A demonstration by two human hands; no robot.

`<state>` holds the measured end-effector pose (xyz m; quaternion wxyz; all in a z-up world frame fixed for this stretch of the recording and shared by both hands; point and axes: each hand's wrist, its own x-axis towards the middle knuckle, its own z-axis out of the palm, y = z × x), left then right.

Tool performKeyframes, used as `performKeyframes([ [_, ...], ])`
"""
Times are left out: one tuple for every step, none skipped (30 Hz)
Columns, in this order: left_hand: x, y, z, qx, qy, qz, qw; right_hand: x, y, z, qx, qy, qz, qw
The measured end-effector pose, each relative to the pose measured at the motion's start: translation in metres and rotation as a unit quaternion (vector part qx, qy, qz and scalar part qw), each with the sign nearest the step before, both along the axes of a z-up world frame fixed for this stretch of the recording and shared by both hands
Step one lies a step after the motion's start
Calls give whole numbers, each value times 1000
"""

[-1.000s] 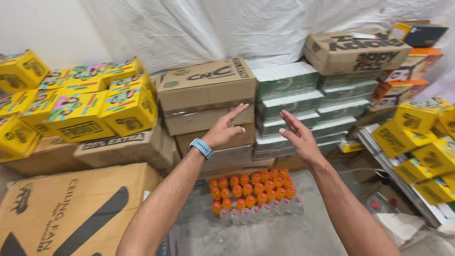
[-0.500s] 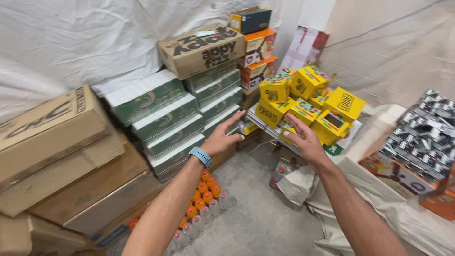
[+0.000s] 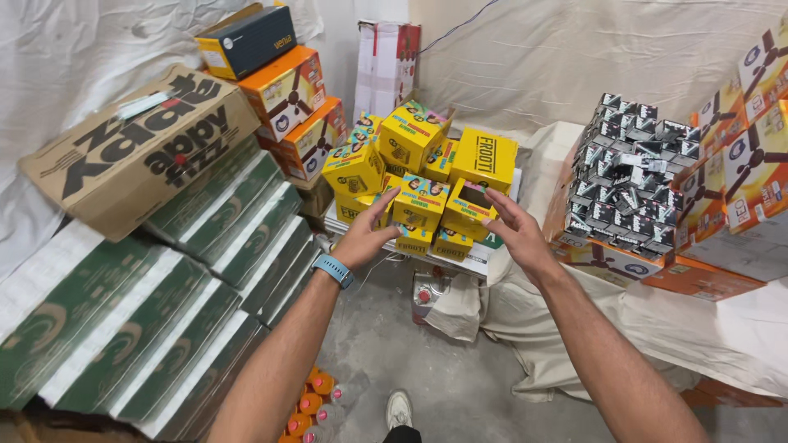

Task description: The person repeatedly picks up small yellow boxes from a pile and places them on top of a larger cardboard box. The action is continuous and repetitive throughout the clip, with the person handling one box at a time.

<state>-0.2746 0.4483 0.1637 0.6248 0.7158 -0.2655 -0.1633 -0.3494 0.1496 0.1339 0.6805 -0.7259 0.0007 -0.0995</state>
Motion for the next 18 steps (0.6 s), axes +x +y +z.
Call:
performKeyframes([
  [15, -5, -3, 0, 0, -7, 1000, 9, -1, 4, 0, 0, -7, 1000],
  [31, -10, -6, 2, 11, -2, 1000, 18, -1, 8, 0, 18, -15, 1000],
  [45, -14, -10, 6, 22, 4, 1000, 27, 0, 12, 1, 36, -23, 999],
  [67, -19, -14, 6, 23, -1, 1000, 44, -3, 11, 2, 37, -28, 999],
  [82, -22, -22, 8, 28, 5, 1000, 54, -4, 6, 2, 41, -31, 999],
  [97, -26, -31, 11, 34, 12, 999, 65, -6, 2, 2, 45, -34, 998],
  [108, -30, -33, 14, 39, 10, 999, 76, -6, 3, 5, 51, -36, 998],
  [119, -33, -36, 18, 48, 19, 998, 87, -6, 4, -3, 70, -35, 997],
  [131, -36, -38, 21, 55, 31, 998, 100, -6, 6, -12, 87, -31, 996],
  [141, -40, -35, 23, 59, 32, 997, 113, -10, 1, -10, 91, -29, 995],
  [149, -44, -33, 32, 57, 34, 997, 127, -15, -5, -14, 107, -31, 994],
  [158, -48, -31, 41, 54, 36, 997, 140, -19, -11, -18, 122, -32, 992],
  [167, -54, -33, 43, 61, 42, 996, 154, -24, -20, -18, 129, -26, 991],
  [176, -61, -34, 70, 52, 62, 994, 167, -29, -30, -12, 107, -23, 994],
  [186, -67, -35, 98, 42, 84, 991, 183, -34, -39, -6, 84, -16, 996],
  [195, -74, -44, 99, 49, 93, 990, 200, -39, -50, -6, 90, -7, 996],
  [206, -82, -51, 109, 32, 115, 987, 218, -45, -60, -8, 85, -6, 996],
  [218, -89, -59, 120, 15, 136, 983, 236, -51, -69, -10, 80, -4, 997],
])
